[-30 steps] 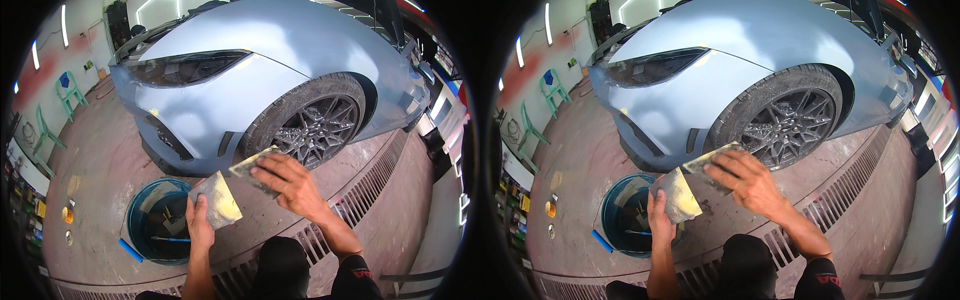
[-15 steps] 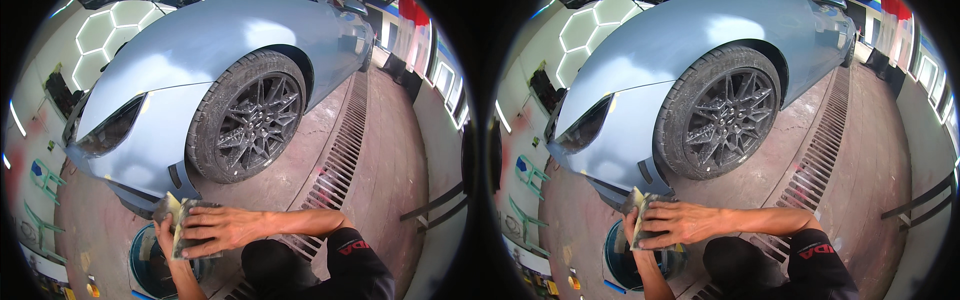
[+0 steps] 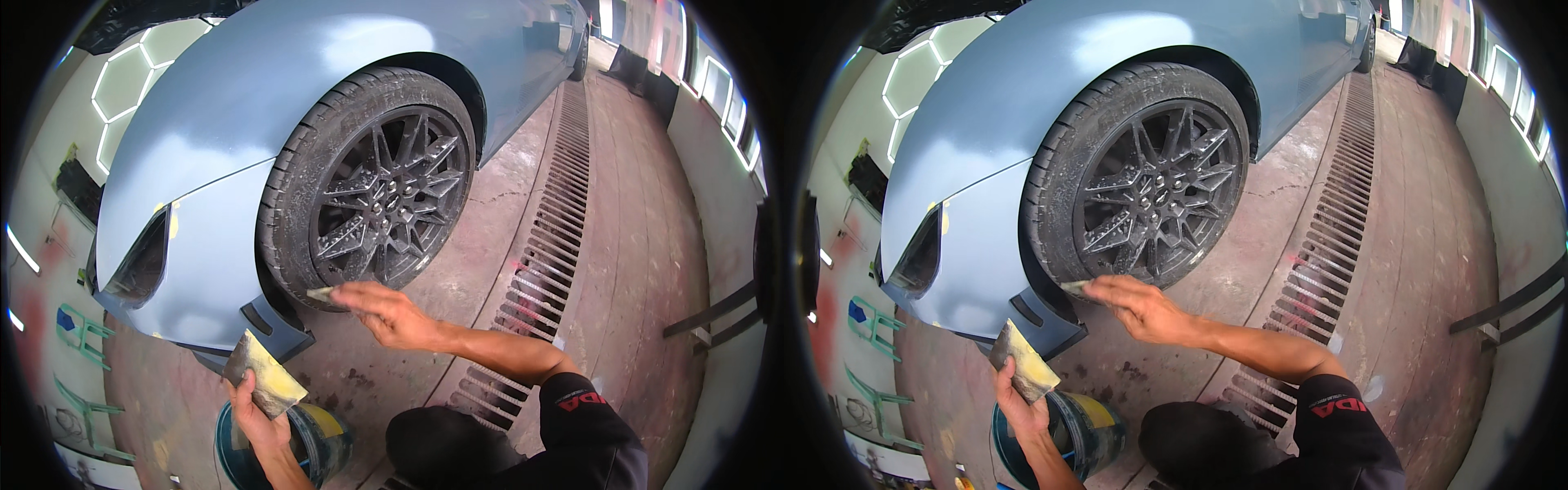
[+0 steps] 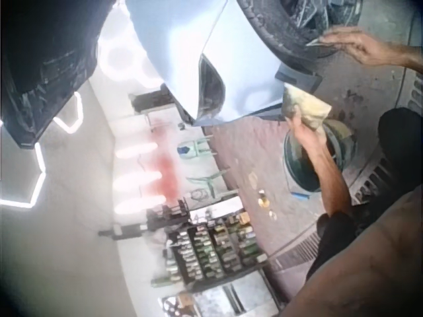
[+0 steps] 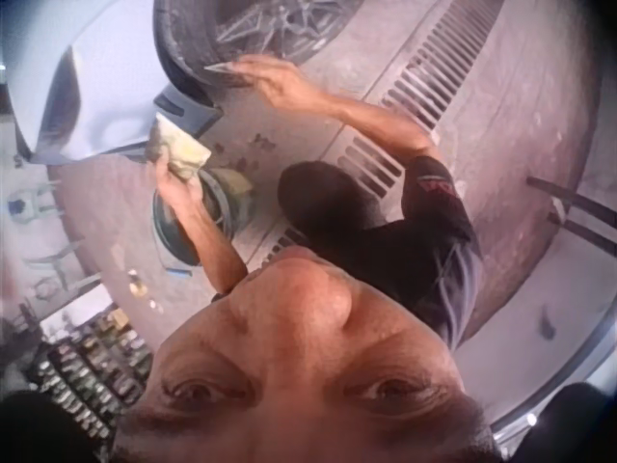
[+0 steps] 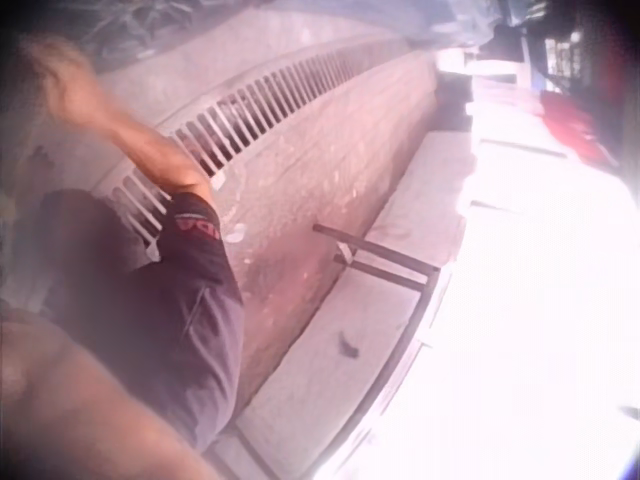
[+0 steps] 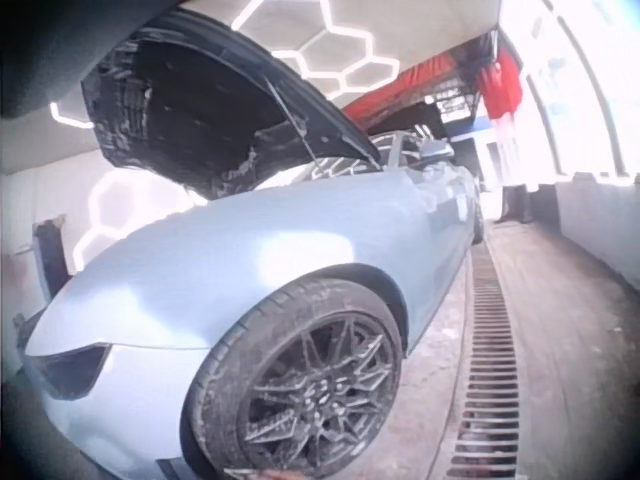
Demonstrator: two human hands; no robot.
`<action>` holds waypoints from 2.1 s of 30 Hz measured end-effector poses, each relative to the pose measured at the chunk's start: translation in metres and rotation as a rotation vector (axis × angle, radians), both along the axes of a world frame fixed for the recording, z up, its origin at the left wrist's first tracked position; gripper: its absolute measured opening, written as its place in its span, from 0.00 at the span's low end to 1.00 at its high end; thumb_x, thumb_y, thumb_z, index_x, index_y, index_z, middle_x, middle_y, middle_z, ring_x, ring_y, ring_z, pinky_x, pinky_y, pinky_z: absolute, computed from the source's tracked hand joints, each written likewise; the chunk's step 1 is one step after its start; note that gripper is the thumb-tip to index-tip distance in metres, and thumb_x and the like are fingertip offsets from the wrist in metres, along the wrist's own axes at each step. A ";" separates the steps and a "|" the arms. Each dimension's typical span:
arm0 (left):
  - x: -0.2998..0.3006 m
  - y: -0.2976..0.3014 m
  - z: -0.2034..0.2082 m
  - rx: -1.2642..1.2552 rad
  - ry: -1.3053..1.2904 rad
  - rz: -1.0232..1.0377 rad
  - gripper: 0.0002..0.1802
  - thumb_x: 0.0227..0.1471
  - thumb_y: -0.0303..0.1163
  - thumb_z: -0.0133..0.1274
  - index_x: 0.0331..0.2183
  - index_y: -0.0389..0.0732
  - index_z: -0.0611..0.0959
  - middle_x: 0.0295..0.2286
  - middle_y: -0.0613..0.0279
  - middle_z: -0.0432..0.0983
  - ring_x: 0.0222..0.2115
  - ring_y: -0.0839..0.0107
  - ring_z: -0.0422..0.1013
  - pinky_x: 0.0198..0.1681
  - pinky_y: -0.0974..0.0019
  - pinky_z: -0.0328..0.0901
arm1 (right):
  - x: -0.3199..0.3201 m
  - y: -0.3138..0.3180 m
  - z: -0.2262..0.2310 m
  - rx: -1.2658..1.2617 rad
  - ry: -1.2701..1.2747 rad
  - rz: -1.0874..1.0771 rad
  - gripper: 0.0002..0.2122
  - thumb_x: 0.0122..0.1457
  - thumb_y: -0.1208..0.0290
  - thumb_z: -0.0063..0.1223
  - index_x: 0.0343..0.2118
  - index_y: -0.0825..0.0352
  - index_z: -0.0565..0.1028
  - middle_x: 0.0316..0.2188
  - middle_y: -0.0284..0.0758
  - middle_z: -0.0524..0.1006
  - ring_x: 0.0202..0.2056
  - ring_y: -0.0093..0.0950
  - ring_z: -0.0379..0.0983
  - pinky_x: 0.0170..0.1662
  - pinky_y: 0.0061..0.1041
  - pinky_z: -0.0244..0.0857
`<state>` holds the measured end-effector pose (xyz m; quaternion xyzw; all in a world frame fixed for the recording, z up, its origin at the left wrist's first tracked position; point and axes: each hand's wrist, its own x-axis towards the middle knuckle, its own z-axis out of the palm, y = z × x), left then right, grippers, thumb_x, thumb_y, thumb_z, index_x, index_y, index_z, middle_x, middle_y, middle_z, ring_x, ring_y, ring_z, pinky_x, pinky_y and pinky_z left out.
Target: The person sands the front bumper of a silver car using a yellow sanding block, repeatedly dipping it into a bucket of water. They work along the lower edge and side of the bumper, then inspect the surface by hand and continue sanding.
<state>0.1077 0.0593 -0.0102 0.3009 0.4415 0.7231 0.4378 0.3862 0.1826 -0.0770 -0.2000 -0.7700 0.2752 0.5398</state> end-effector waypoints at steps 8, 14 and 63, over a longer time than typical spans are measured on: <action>0.076 0.015 -0.046 -0.068 0.090 -0.430 0.35 0.62 0.27 0.58 0.68 0.29 0.71 0.57 0.53 0.78 0.58 0.66 0.74 0.63 0.61 0.66 | -0.033 0.011 0.018 -0.975 0.561 0.404 0.28 0.79 0.46 0.41 0.61 0.68 0.75 0.52 0.33 0.82 0.54 0.22 0.76 0.62 0.27 0.67; 0.081 0.012 -0.036 0.015 0.130 -0.298 0.39 0.61 0.29 0.58 0.69 0.28 0.67 0.57 0.49 0.78 0.54 0.62 0.78 0.59 0.58 0.72 | 0.009 0.055 0.053 -0.450 0.307 0.018 0.42 0.78 0.40 0.27 0.76 0.79 0.48 0.76 0.55 0.54 0.78 0.42 0.47 0.79 0.36 0.40; 0.008 -0.034 -0.041 0.043 -0.023 -0.122 0.31 0.60 0.27 0.60 0.62 0.27 0.77 0.55 0.50 0.82 0.54 0.64 0.79 0.61 0.60 0.71 | -0.039 0.002 -0.005 -0.453 0.213 0.086 0.15 0.77 0.63 0.52 0.52 0.74 0.76 0.36 0.39 0.86 0.33 0.23 0.81 0.38 0.25 0.77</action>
